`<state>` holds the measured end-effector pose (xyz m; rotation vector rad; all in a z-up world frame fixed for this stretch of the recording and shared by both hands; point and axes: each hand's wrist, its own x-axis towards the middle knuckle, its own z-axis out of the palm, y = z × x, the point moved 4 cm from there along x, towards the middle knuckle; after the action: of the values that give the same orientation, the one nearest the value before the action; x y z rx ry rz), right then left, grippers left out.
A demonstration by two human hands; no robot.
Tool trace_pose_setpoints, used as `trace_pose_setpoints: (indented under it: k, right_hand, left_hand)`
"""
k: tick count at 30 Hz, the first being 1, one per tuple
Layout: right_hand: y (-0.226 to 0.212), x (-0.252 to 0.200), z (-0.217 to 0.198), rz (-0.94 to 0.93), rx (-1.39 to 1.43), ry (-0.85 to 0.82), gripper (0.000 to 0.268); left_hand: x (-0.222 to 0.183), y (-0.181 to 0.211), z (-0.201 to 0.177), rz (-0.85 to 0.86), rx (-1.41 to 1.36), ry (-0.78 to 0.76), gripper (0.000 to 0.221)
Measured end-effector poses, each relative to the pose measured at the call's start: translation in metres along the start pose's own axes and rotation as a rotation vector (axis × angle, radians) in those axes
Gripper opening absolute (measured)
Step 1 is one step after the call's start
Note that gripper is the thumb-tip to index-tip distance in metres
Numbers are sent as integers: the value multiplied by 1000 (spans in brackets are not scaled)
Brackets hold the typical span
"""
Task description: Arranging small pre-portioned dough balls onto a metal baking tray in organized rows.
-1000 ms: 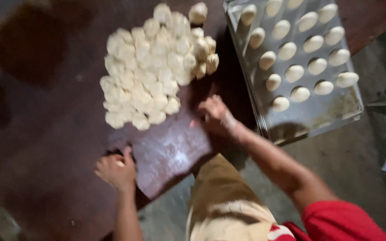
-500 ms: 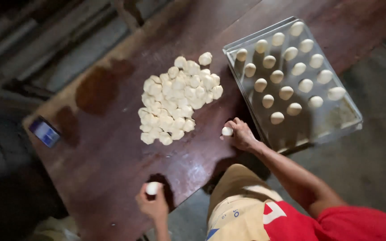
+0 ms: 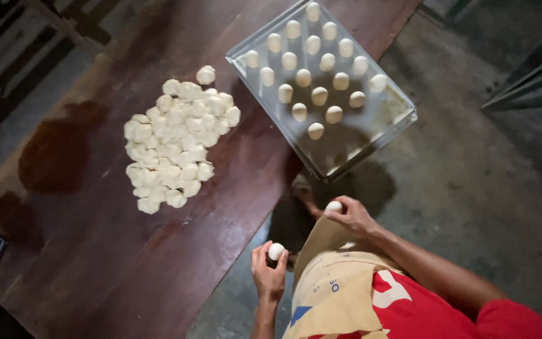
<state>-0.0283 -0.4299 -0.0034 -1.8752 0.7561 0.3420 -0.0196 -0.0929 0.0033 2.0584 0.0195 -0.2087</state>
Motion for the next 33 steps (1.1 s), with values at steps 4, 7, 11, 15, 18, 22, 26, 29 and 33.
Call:
trace_pose_setpoints:
  k: [4,7,11,15,18,22,26,29,33]
  right_hand:
    - [8,22,-55,-255,-131,260,46]
    - [-26,39,-100,-575,-167,428,52]
    - [-52,88,-148,-767,-286,454,66]
    - [-47,141,-160,-913,-384,449,60]
    - [-43,167,-163,-973,-407,399,51]
    - [-58,170,-170,-1049,-500,369,43]
    - [-65,169,-174,-1048,-540,383,43]
    - [-64,172,-173,-1040,-559,398,44]
    - [-67,177,-172,-945,-567,324,48]
  left_hand:
    - [24,24,30,27,29,47,51]
    - [60,69,67,241,29,131,46]
    - [109,141,151,287,-37,191,59]
    - [141,175,231,315,1,277,62]
    - [155,172,263,278,121,360,58]
    - [152,182,275,236,381,447,56]
    - [147,188,273,208,450,494,52]
    - [145,184,275,215,477,517,53]
    - [150,178,274,162,399,463,58]
